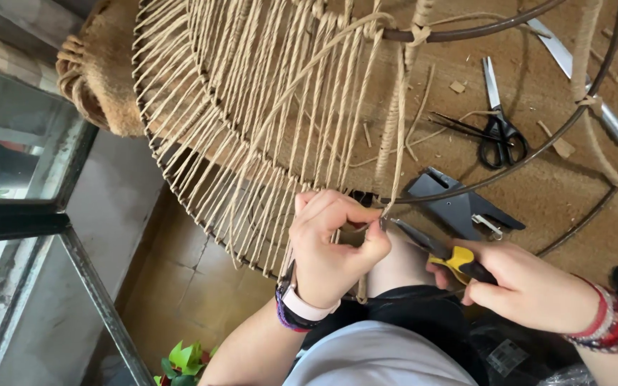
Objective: Weaving and securing wooden strips to a circular frame using a stapler and pliers
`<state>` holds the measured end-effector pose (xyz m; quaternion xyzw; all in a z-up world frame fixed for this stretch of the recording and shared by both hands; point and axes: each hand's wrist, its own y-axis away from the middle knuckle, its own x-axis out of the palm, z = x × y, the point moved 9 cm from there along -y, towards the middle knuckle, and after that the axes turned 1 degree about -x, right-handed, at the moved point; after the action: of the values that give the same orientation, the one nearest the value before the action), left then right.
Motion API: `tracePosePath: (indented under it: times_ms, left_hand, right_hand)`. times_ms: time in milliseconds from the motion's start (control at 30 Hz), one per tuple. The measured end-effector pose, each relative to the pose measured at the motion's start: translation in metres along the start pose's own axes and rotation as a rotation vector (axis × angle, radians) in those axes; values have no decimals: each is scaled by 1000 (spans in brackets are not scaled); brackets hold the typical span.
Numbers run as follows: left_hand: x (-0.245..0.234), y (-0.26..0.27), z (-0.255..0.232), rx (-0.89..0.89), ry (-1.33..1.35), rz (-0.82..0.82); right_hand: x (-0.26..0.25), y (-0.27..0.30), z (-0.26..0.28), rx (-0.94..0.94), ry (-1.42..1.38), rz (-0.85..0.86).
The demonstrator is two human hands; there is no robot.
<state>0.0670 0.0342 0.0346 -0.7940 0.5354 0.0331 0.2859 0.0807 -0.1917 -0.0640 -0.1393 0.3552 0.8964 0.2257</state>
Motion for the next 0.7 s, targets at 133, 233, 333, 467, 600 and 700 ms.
tracePosePath:
  times_ms: [133,233,333,467,600,700]
  left_hand:
    - [-3,1,3,-51,35,11]
    - [-4,2,8,-100,76,11]
    - [-6,3,6,-57,36,-13]
    - [-8,2,-3,36,-38,-40]
    - [-7,2,-3,46,-57,-48]
    - [-9,1,-3,35,-48,-53]
  right_hand:
    - [2,-6,18,2,-68,55]
    - [-1,-10,17,33,9,33]
    - [5,-12,23,-16,-78,89]
    - [25,-10,8,125,-390,236]
    - [21,-12,4,195,-288,90]
    - [-10,2,20,66,527,-467]
